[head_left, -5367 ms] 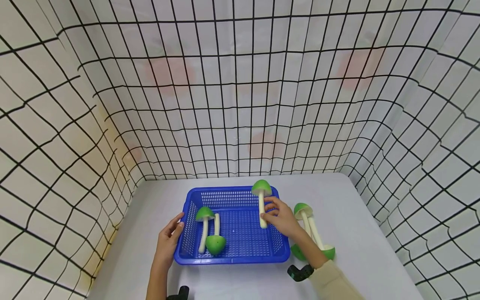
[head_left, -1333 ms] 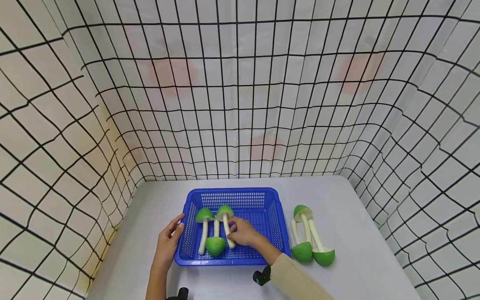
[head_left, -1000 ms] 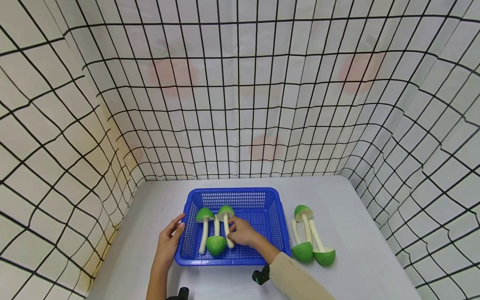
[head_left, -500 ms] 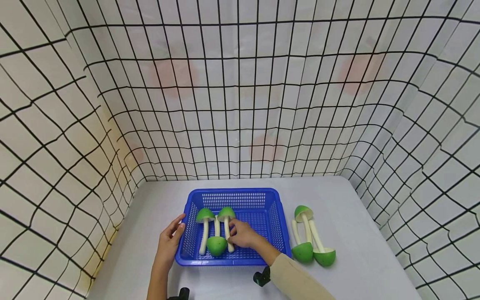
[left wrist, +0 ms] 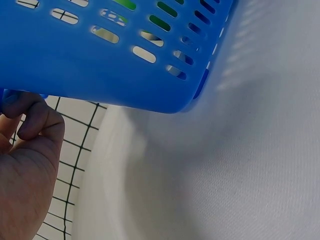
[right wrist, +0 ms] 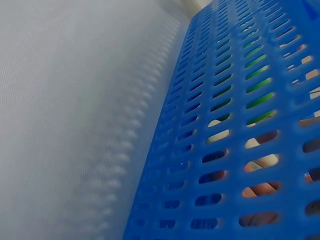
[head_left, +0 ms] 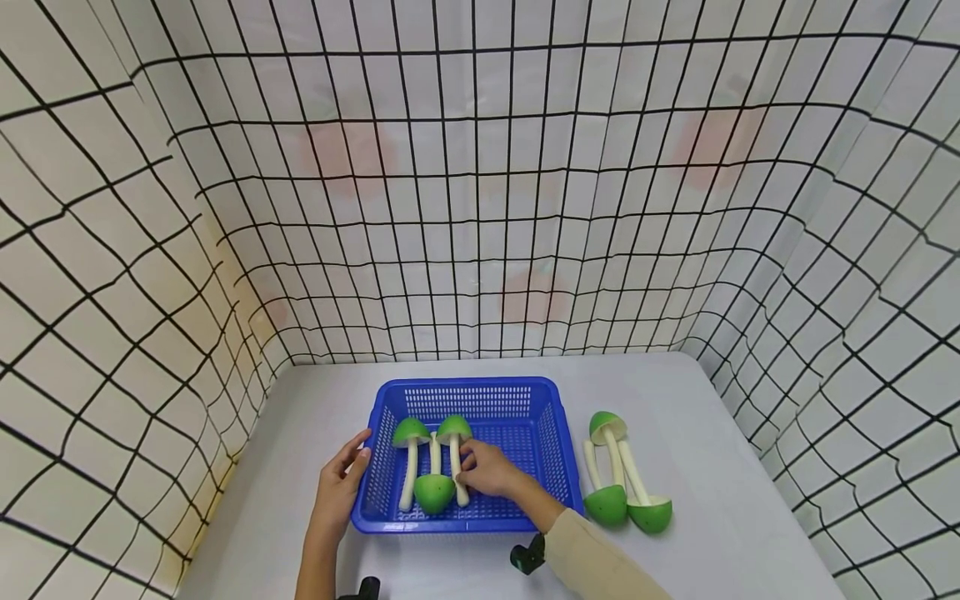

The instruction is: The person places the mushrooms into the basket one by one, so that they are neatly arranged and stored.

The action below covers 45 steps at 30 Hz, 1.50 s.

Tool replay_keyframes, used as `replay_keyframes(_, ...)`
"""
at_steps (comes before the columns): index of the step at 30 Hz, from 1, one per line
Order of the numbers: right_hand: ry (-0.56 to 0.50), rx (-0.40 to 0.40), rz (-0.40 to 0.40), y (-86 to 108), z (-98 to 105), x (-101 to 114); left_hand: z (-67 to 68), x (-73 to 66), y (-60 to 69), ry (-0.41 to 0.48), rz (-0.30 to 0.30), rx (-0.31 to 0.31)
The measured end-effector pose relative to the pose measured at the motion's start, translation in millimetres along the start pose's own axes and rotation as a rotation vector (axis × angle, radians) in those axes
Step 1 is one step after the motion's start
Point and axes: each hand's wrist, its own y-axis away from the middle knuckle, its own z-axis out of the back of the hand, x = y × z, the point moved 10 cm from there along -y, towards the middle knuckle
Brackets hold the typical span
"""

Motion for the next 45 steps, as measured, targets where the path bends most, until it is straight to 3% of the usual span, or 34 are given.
replay_keyframes(6,0.04,-0.015,0.036,0.5,4,0,-0.3,0.2,0.4,0.005,0.002,0.005)
replay_keyframes(16,0.081,-0.034,0.03,7.2,15,0,0.5,-0.5,0.7,-0.007,0.004,0.003)
replay_keyframes(27,0.026,-0.06,0.007,16.3,32,-11,0.6,0.6,0.3,-0.021,0.007,0.004)
replay_keyframes(45,0.017,-0.123,0.083,28.4,60,-17,1.1,1.9,-1.2,-0.015,0.023,0.009)
